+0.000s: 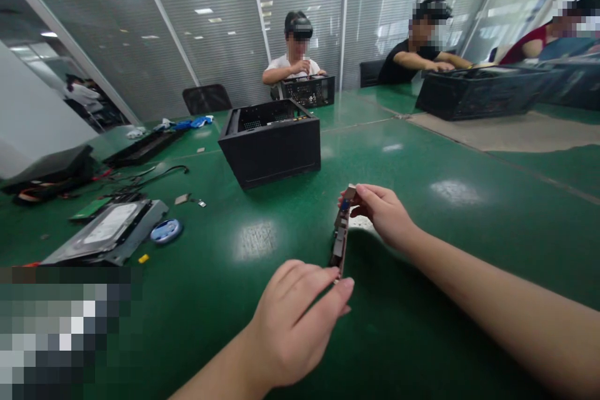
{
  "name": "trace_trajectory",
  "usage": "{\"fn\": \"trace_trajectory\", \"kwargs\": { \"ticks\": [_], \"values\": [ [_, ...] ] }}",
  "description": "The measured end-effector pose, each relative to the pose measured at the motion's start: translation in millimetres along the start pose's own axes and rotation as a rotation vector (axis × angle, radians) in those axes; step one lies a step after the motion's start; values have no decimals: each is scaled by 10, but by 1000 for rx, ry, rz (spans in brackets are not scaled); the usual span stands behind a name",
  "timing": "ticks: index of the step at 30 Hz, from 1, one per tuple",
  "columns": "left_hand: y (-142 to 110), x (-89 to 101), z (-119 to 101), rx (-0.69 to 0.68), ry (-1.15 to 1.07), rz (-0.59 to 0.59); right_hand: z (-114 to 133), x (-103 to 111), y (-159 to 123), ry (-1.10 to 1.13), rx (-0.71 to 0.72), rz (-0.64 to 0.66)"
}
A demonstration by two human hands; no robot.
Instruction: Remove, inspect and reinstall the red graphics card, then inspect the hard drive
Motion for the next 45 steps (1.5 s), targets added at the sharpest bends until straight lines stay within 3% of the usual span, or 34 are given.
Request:
{"fn": "trace_trajectory", "kwargs": {
  "ticks": [8,12,34,45],
  "values": [
    [73,-94,-164,-91,57,123,-15,-98,-2,27,-71,32],
    [99,-142,-174,-36,105,134,-69,-140,31,88,-109,30],
    [32,-240,97,120,-65,105,-70,-198,29,128,-256,29],
    [-14,-240,353,272,-131,114,100,-131,49,48,-97,86]
  ]
}}
Point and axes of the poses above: each hand's wrist, its own y-axis towards the middle knuckle, its own x-axis out of the back of the hand, z = x × y, the point moved 8 cm from there along y, towards the middle knuckle, and after that the axes turned 6 degrees about z, right-handed, at the moved point
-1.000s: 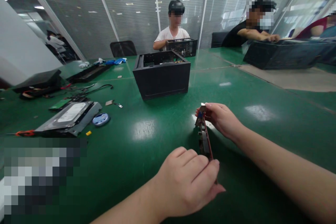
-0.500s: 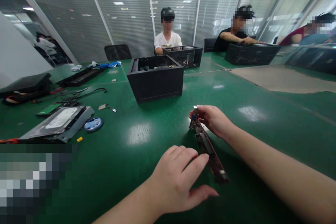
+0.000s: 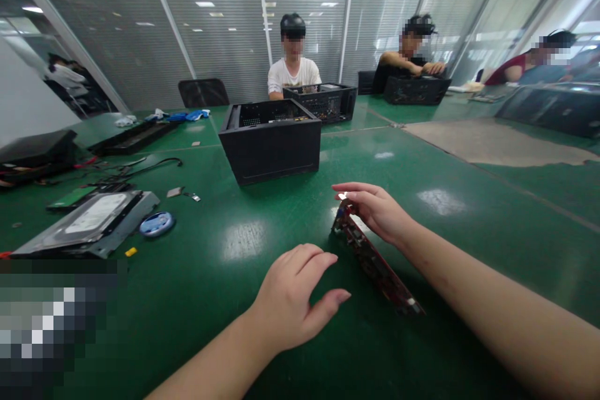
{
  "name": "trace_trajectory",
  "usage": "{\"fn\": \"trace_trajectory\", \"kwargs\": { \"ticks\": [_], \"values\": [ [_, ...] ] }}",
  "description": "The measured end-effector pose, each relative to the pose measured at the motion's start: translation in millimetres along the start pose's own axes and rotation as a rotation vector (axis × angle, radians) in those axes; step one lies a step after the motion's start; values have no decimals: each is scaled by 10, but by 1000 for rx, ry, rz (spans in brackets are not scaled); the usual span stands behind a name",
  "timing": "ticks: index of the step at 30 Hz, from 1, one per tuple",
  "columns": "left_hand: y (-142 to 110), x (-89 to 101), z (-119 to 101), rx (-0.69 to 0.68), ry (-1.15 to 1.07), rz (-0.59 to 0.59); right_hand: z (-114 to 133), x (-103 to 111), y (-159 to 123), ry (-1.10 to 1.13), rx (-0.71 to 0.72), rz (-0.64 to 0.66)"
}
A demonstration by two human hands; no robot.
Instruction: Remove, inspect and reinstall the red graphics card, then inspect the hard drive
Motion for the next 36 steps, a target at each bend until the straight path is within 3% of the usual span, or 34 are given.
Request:
{"fn": "trace_trajectory", "kwargs": {
  "ticks": [3,7,11,14,17,21,25,29,33,36],
  "values": [
    [4,12,101,54,-25,5,187,-1,-12,-110,161,30],
    [-17,55,297,145,-50,2,487,-181,-63,-510,356,173],
    [-50,170,599,277,-88,-44,679,-359,-67,-805,434,302],
    [-91,298,861,387,-119,-147,704,-439,-46,-918,477,386],
    [-164,356,1134,516,-216,-246,692,-394,-56,-1013,569,310],
    [-270,265,1431,673,-508,-332,684,-286,-183,-1106,700,160],
    [-299,125,1549,719,-844,-394,708,-268,-294,-1121,738,162],
    [-335,188,1620,739,-886,-506,737,-337,-349,-1222,778,201],
    [-486,371,1775,768,-896,-770,770,-307,-349,-1334,786,77],
    [-552,398,1873,786,-935,-839,790,-235,-335,-1349,767,-21]
  ]
}}
Point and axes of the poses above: each hand's wrist, its own y-axis towards the middle knuckle, its own x-axis out of the back of the hand, z = x × y, the point moved 8 cm from there along y, towards the middle knuckle, and after that the axes turned 6 degrees about z, right-handed, at the moved point
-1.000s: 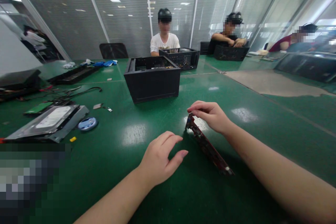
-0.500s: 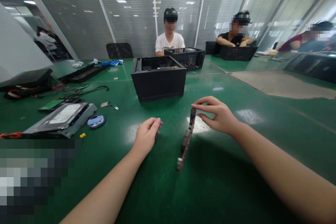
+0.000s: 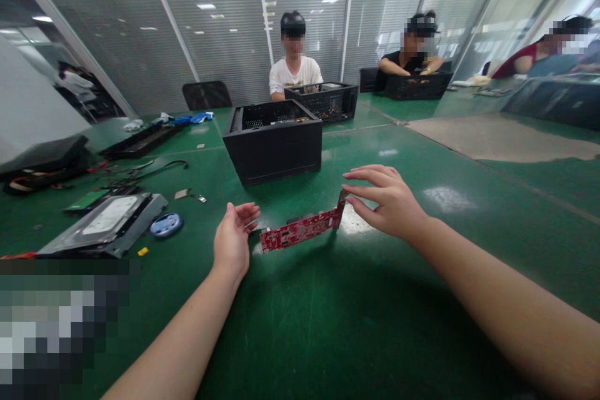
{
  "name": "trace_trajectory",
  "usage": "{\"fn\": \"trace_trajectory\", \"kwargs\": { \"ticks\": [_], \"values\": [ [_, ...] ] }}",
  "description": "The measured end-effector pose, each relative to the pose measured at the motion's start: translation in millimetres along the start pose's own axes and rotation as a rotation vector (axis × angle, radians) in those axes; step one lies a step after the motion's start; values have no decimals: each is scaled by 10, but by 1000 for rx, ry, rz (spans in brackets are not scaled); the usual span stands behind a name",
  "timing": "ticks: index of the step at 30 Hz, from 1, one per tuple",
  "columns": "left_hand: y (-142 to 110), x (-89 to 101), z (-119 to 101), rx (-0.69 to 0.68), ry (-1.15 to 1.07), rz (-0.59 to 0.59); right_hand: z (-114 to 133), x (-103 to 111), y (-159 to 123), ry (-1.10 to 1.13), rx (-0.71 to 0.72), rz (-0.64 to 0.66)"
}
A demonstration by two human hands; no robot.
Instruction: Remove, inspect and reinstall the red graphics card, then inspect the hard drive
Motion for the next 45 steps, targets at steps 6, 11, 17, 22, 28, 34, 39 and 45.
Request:
{"fn": "trace_trajectory", "kwargs": {
  "ticks": [6,11,17,22,28,34,39,45],
  "values": [
    [8,3,41,-6,-21,17,-75,80,-3,-45,-63,-44],
    [-7,-4,49,1,1,30,-53,101,-3,-65,-30,-49],
    [-22,-17,39,15,33,28,34,133,9,-64,-1,-35],
    [-31,-18,39,8,59,35,198,157,32,-75,34,-16],
    [-34,-39,68,46,-26,66,296,188,39,-120,20,-23],
    [-33,-51,75,68,-62,63,325,190,49,-138,22,-17],
    [-41,-84,81,67,-49,77,292,168,45,-124,18,-1],
    [-45,-106,73,47,-34,97,354,99,50,-113,43,79]
  ]
}}
Point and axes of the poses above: each hand's wrist, its own y-axis towards the middle knuckle, its own x-axis out of the back of the hand, z = x × y, the point moved 8 cm from there along y, towards the middle knuckle, and after that the axes turned 6 degrees about z, right-handed, at the moved point
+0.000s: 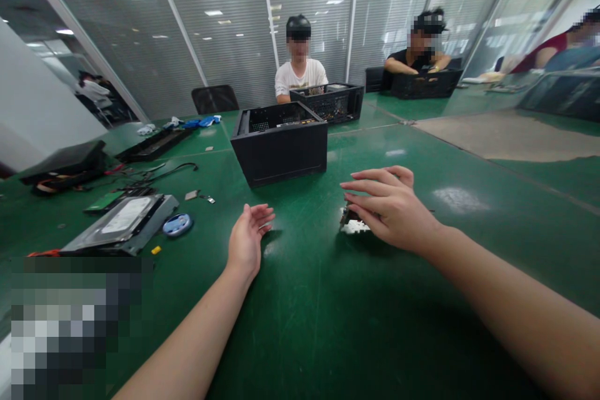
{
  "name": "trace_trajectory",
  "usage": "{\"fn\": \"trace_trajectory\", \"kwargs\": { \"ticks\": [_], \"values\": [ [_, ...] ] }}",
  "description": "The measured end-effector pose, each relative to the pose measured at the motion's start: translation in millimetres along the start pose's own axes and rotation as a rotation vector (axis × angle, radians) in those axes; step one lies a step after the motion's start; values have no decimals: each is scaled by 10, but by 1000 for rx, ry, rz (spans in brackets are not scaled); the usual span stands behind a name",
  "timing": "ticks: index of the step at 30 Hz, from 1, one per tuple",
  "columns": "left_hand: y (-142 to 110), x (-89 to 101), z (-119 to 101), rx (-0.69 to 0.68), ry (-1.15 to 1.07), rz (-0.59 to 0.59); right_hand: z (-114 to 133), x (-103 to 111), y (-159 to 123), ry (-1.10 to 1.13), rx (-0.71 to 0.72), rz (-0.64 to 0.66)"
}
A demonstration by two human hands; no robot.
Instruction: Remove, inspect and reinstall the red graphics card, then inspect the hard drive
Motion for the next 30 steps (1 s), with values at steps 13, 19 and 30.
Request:
{"fn": "trace_trajectory", "kwargs": {
  "ticks": [13,19,30],
  "values": [
    [-13,-47,-3,-9,52,41,-76,-105,21,-9,-116,254],
    [-10,-43,5,-8,65,41,31,-171,28,37,-78,258],
    [-17,-39,-7,-10,89,32,78,-174,39,80,-60,252]
  ]
}}
Point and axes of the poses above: each hand's wrist, its own y-axis towards the middle knuckle, its own x-axis out of the back of the hand, z = x × y, the point moved 8 cm from there along y, towards the middle knuckle, and after that the axes turned 6 degrees about z, right-handed, at the moved point
